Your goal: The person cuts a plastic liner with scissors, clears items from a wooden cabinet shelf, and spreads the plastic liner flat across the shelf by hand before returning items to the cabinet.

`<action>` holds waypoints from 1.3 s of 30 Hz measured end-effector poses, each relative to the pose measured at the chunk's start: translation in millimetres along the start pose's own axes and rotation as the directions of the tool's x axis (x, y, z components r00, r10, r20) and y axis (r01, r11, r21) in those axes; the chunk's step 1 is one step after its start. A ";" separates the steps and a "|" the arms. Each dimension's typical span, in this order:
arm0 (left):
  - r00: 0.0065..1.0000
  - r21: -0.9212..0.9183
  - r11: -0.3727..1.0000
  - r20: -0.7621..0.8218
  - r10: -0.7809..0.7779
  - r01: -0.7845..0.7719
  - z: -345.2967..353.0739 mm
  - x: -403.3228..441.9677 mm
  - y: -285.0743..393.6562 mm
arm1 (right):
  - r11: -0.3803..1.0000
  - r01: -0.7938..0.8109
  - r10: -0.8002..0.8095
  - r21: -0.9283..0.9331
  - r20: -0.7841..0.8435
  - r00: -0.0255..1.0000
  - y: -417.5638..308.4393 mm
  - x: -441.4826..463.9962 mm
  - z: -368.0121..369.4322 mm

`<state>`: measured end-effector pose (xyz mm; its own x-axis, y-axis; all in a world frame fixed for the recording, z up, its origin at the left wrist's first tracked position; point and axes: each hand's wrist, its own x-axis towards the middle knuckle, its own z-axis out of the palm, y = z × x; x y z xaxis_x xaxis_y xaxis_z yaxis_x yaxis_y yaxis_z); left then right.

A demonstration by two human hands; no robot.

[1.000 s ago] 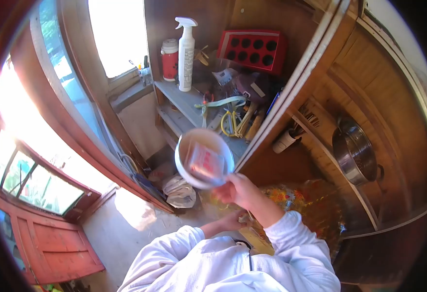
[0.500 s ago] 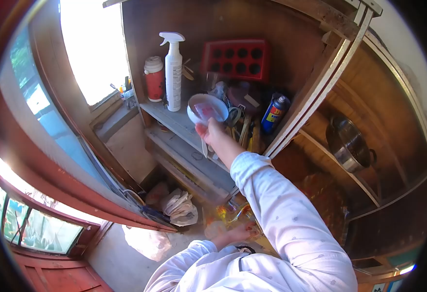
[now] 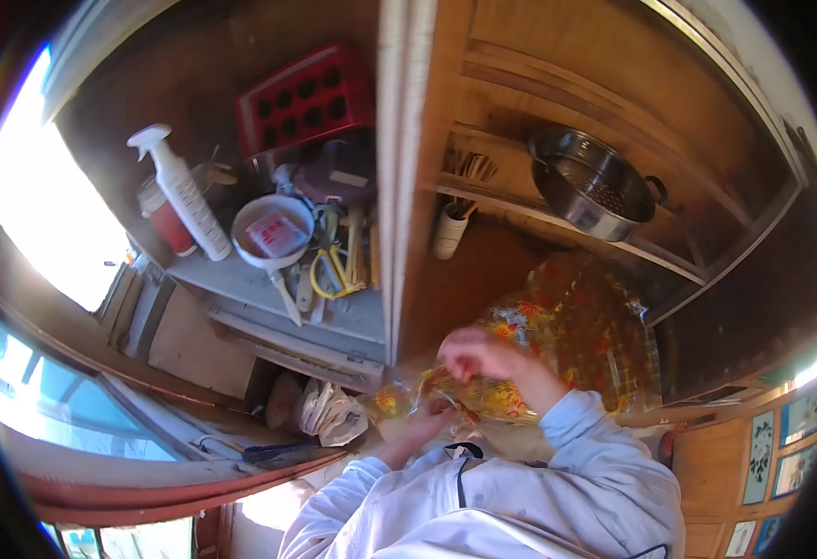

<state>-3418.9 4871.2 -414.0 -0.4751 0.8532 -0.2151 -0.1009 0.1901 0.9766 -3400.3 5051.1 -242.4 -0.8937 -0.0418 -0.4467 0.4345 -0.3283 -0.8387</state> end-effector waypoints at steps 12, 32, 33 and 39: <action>0.931 0.270 0.891 -0.128 -0.342 0.365 13.9 22.2 -17.4 | 0.261 0.041 -0.945 -0.964 -0.247 0.213 -57.3 191.9 -197.9; 0.750 0.355 0.935 -0.618 0.237 -0.003 36.9 104.3 103.2 | 0.725 0.512 -0.388 -0.460 0.342 0.856 -17.0 43.4 -133.2; 0.760 0.323 0.946 -0.618 0.200 0.014 37.0 102.0 107.3 | 0.816 0.404 -0.289 -0.413 0.313 0.905 -20.8 53.4 -150.7; 0.751 0.317 0.948 -0.635 0.180 0.040 44.8 71.8 100.7 | 0.554 0.394 -0.693 -0.734 -0.143 0.707 -35.1 201.3 -286.1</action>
<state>-3424.0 4973.4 -331.3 -0.9300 0.3671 0.0169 0.1620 0.3682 0.9155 -3563.6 5324.1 -392.0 -0.9167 0.3330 0.2208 -0.0298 0.4940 -0.8689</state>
